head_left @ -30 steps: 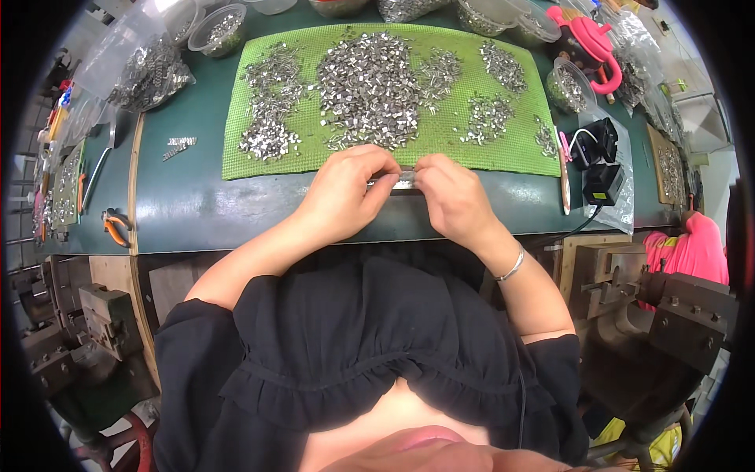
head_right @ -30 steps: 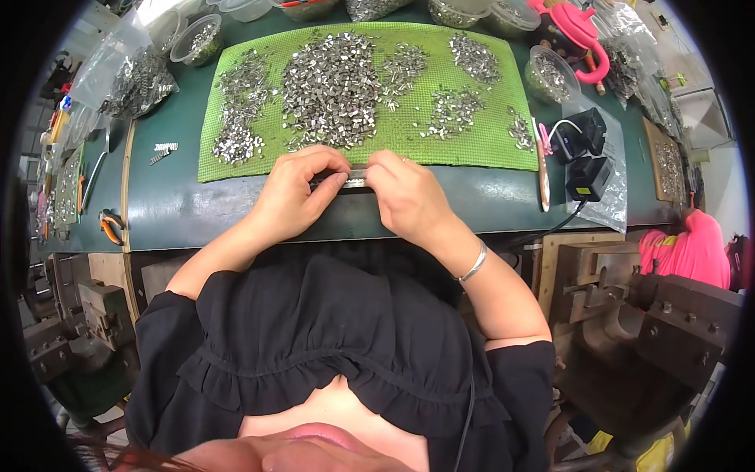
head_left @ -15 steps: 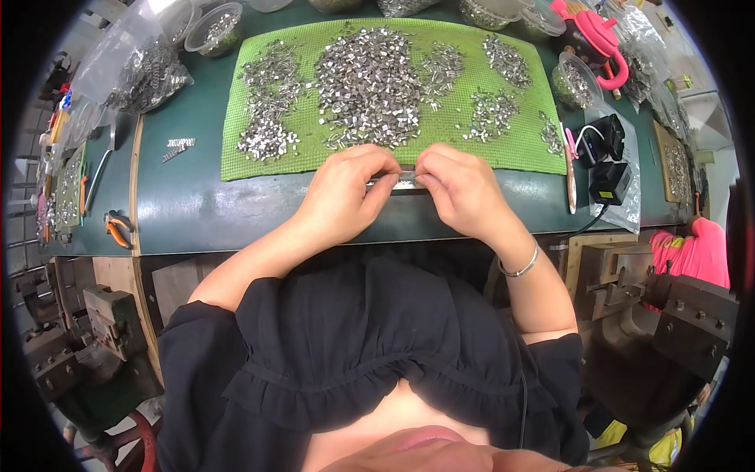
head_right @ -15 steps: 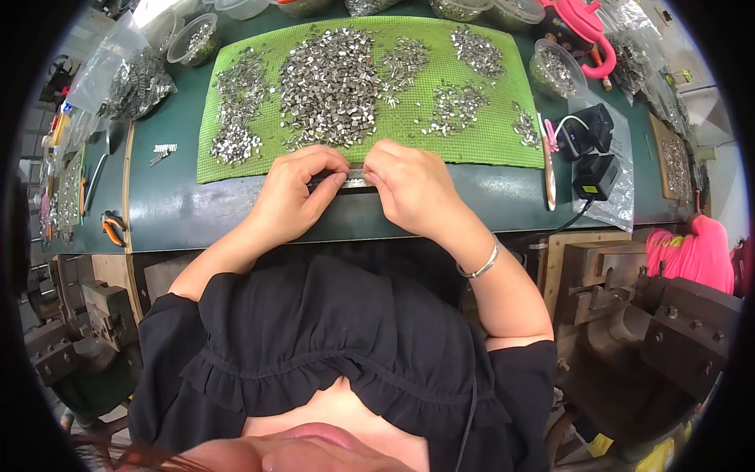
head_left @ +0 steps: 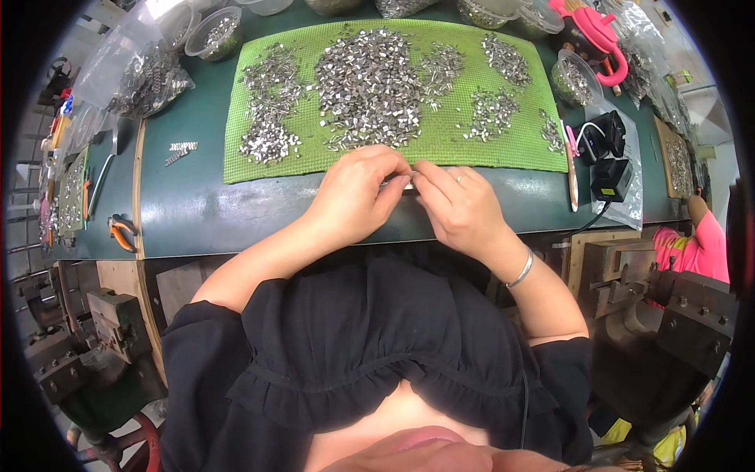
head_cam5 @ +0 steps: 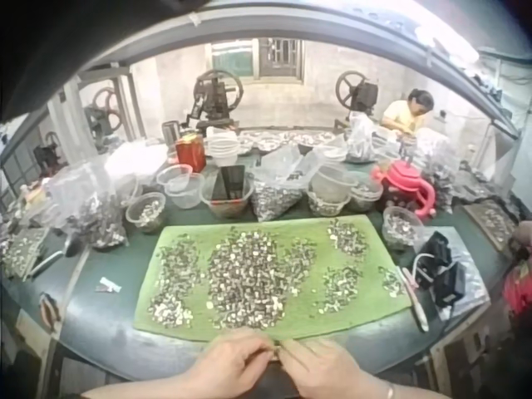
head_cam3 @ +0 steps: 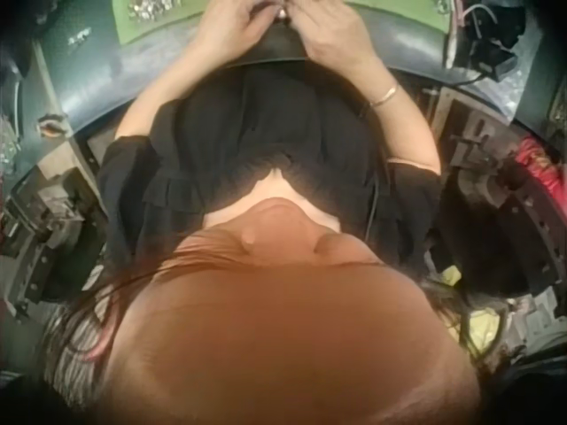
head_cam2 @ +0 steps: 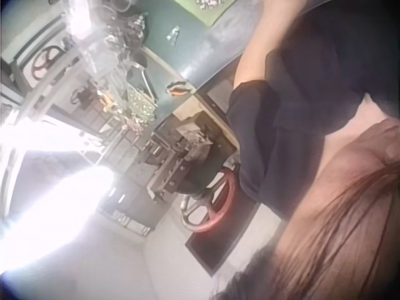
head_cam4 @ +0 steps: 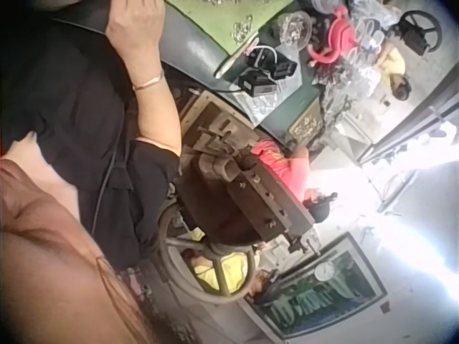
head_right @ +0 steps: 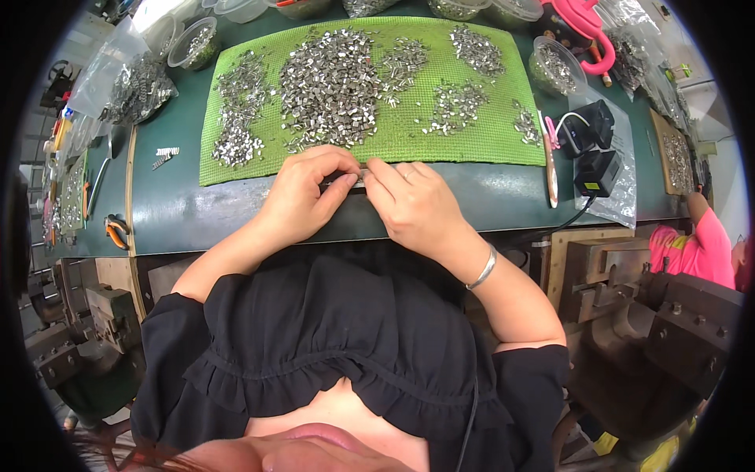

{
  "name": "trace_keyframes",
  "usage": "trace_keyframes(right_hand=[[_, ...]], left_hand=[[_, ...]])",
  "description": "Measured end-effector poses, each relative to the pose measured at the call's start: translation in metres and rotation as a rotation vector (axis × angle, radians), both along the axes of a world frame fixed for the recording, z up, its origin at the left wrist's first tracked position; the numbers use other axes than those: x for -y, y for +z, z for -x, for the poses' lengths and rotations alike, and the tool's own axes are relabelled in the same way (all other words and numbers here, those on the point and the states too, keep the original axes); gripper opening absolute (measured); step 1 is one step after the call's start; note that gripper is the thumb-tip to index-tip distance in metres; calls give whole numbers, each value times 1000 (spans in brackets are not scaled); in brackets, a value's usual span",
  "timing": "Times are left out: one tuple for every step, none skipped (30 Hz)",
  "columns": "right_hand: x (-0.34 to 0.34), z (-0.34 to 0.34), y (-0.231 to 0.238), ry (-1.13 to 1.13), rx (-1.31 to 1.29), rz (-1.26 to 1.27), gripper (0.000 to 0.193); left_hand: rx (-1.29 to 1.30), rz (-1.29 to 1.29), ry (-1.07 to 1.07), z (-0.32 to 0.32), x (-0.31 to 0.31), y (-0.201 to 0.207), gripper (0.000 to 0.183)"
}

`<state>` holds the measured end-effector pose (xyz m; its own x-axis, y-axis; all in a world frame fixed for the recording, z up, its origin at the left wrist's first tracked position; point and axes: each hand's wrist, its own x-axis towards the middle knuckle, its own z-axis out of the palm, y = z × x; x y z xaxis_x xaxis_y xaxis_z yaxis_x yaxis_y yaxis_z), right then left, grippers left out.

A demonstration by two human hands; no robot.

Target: The person loads small metal pieces into a fixture bar by hand, then places the fixture into a manual press machine and turns the wheel to press them.

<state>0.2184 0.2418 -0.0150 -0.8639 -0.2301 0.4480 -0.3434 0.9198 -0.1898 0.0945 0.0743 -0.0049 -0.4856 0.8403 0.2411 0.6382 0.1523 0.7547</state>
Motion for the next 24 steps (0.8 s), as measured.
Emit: trace_keyframes(right_hand=[[0, -4, -2, -27, 13, 88, 31], [-4, -5, -2, -30, 11, 90, 31], [-9, -6, -3, 3, 49, 273, 34], [-13, -9, -4, 35, 85, 458, 37], [-15, -13, -3, -4, 171, 644, 31], [-18, -16, 0, -40, 186, 708, 30], [-21, -18, 2, -76, 201, 772, 29], [-25, -20, 2, -85, 172, 761, 28], [-29, -20, 1, -90, 168, 765, 28], [-34, -20, 0, -111, 101, 705, 28], [-39, -20, 0, -133, 35, 644, 28], [-44, -15, 2, -160, 6, 622, 26], [-52, -13, 4, -183, -39, 588, 25], [-61, -10, 6, -203, -82, 554, 24], [-71, -7, 7, -257, -108, 578, 23], [-82, -4, 7, -294, -132, 532, 22], [-91, 0, 8, -328, -156, 485, 21], [-98, 5, 10, -363, -144, 474, 21], [-111, 12, 8, -365, -181, 352, 21], [-125, 20, 4, -365, -217, 229, 22], [-139, 29, 1, -410, -157, 143, 25], [-150, 36, 0, -416, -164, 137, 25], [-160, 43, -1, -513, -91, 49, 27], [-168, 52, -3, -602, -20, -35, 29]], left_hand=[[-26, 1, -1, -1, -1, -1, 6], [-28, 3, -3, -2, -2, -2, 6], [-104, -4, 9, -4, -3, -5, 7], [-181, -10, 21, -6, -4, -7, 8], [-180, -9, 13, -7, -4, -9, 8], [-243, -36, 16, -7, -4, -10, 9], [-305, -64, 19, -8, -5, -10, 12], [-304, -64, 6, -9, -6, -10, 12], [-390, -62, 2, -10, -7, -8, 14], [-476, -61, -3, -11, -7, -7, 16], [-477, -59, -10, -10, -8, -8, 16], [-506, -50, -6, -9, -5, -9, 18], [-541, -53, -11, -10, -3, -8, 20], [-550, -59, -14, -10, -2, -7, 20], [-538, -72, -25, -8, -3, -7, 21], [-526, -84, -35, -6, -4, -7, 21], [-528, -89, -39, -6, -5, -6, 21], [-587, -40, -63, -6, -5, -4, 21], [-642, 8, -89, -7, -6, -3, 20], [-646, 3, -90, -6, -7, 0, 20], [-676, 64, -121, -6, -7, 3, 20], [-709, 116, -160, -6, -9, 7, 19], [-715, 108, -164, -7, -10, 8, 19], [-725, 125, -168, -7, -10, 9, 18]])
